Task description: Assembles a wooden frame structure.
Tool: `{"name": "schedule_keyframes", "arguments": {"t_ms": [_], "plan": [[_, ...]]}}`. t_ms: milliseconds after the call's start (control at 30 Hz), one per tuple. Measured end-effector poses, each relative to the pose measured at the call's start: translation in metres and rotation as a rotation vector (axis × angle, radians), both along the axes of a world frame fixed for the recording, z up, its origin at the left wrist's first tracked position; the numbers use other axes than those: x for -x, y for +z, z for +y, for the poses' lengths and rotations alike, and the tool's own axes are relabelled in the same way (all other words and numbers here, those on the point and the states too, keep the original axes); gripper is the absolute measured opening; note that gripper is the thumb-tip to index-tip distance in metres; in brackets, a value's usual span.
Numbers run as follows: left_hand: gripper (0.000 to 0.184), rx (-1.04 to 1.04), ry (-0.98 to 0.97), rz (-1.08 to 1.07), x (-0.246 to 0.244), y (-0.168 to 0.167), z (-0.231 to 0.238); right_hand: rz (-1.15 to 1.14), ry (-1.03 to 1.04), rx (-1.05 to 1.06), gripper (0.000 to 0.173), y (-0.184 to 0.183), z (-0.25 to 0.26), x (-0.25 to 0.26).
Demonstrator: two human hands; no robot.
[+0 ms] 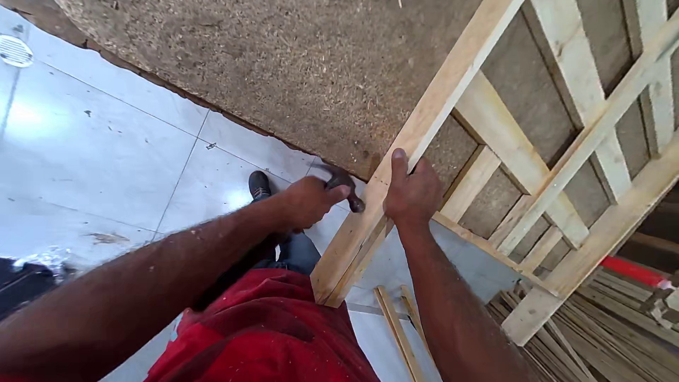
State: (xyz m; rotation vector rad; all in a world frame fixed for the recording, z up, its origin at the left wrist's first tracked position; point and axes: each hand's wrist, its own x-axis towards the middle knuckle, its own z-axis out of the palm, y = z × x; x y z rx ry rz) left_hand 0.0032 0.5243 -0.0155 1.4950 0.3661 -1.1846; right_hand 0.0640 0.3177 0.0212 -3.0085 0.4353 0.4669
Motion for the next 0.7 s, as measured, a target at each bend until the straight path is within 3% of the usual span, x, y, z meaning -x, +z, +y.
{"name": "schedule_keyframes", "arguments": {"t_ms": [100, 133, 233, 267, 400, 433, 567, 600, 700], "plan": [[0.064, -0.006, -0.276, -0.027, 0.012, -0.001, 0.014, -0.004, 0.010, -0.004, 0.071, 0.000, -0.002, 0.001], [0.065, -0.025, -0.238, -0.037, 0.011, 0.001, 0.023, -0.009, 0.012, -0.005, 0.071, -0.002, -0.002, -0.001], [0.064, -0.084, 0.238, 0.027, 0.015, 0.003, 0.018, -0.008, 0.005, -0.003, 0.071, -0.002, -0.002, 0.002], [0.066, -0.092, 0.301, 0.044, 0.019, 0.002, 0.008, -0.014, 0.002, -0.004, 0.071, -0.002, -0.002, 0.002], [0.063, -0.021, -0.084, 0.028, 0.039, 0.000, -0.002, -0.026, 0.007, -0.015, 0.071, -0.002, -0.003, 0.001], [0.063, -0.046, -0.093, -0.004, 0.040, -0.003, 0.006, -0.016, 0.007, -0.014, 0.070, -0.001, -0.003, 0.001], [0.064, -0.129, 0.539, 0.036, 0.036, -0.003, 0.000, -0.002, 0.012, -0.014, 0.070, 0.000, -0.001, 0.003], [0.066, -0.113, 0.554, 0.034, 0.039, 0.000, -0.010, -0.013, 0.019, -0.019, 0.071, 0.000, -0.002, 0.003], [0.065, -0.032, 0.151, 0.047, 0.057, 0.006, -0.023, -0.014, 0.036, -0.017, 0.073, 0.000, -0.006, 0.005]]}}
